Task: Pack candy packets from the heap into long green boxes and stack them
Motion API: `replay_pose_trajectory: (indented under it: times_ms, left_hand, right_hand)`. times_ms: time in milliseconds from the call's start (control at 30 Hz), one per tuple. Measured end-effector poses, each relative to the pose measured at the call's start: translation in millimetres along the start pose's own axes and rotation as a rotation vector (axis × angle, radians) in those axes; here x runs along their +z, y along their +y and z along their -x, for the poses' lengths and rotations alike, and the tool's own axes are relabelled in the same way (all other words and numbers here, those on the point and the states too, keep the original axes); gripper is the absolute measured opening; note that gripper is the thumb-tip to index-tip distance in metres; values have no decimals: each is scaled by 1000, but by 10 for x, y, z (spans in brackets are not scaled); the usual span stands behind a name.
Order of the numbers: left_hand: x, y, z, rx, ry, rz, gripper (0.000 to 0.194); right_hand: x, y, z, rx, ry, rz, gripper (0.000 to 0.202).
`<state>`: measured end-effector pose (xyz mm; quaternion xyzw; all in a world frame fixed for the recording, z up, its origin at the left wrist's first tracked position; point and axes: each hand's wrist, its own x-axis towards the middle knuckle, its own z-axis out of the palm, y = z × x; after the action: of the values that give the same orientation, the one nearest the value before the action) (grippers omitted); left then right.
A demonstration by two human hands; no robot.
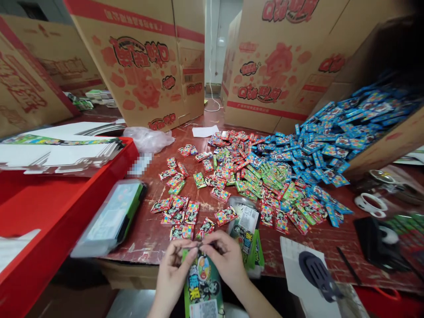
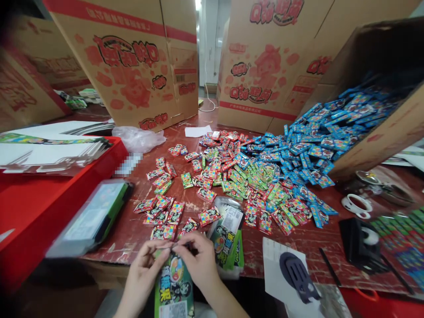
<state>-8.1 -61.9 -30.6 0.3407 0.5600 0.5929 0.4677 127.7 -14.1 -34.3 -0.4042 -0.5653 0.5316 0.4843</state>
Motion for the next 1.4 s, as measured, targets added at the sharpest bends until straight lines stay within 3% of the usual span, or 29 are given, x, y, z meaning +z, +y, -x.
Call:
replay_pose_trajectory:
  times_ms: [67, 167, 400, 533, 667, 867, 1000, 1100, 1167, 1233, 1267, 1333, 1400]
  left_hand:
    - [-59, 58, -31, -106, -23, -36, 32]
    - [-117, 107, -107, -207, -2, -12, 42]
    - [-94, 0, -160, -227, 22, -46, 45]
    - [-105, 39, -217, -244, 22, -77, 46]
    - [-130, 101, -320, -307, -56, -128, 47]
    - [7, 8, -261, -161, -76, -168, 46]
    - [154, -129, -207, -221, -127, -60, 44]
    - [357, -103, -264, -155, -152, -40, 49]
    - [576, -1, -369, -32, -197, -94, 45]
    - [861, 110, -496, 73, -260, -132, 37]
    - [1023, 143, -548, 82, -285, -99, 35]
    - [1371, 120, -587, -27, -398, 4, 35]
    - [1724, -38, -510, -122, -506, 19, 36]
  right_hand:
    - [25, -23, -72, 46, -70, -43, 12]
    - [39, -39, -193, 232, -120, -167, 22]
    - [-48, -39, -343, 480, -129, -294, 31]
    - [-68, -60, -386, 567, -169, -227, 34]
    - [-114, -52, -457, 510, -219, -157, 36]
    - [-314, 11, -345, 411, -239, -133, 42]
    - [-303, 10, -207, 338, -178, -88, 36]
    - [-347, -96, -253, 231, -30, -83, 25]
    - [-548, -193, -295, 129, 59, -84, 21]
    - [-959, -249, -273, 40, 156, -26, 19]
    - [-1240, -245, -229, 8, 218, 41, 20]
    - [-1886, -160, -82, 1, 386, 242, 26]
    - [-2511, -1, 98, 132, 446, 594, 23]
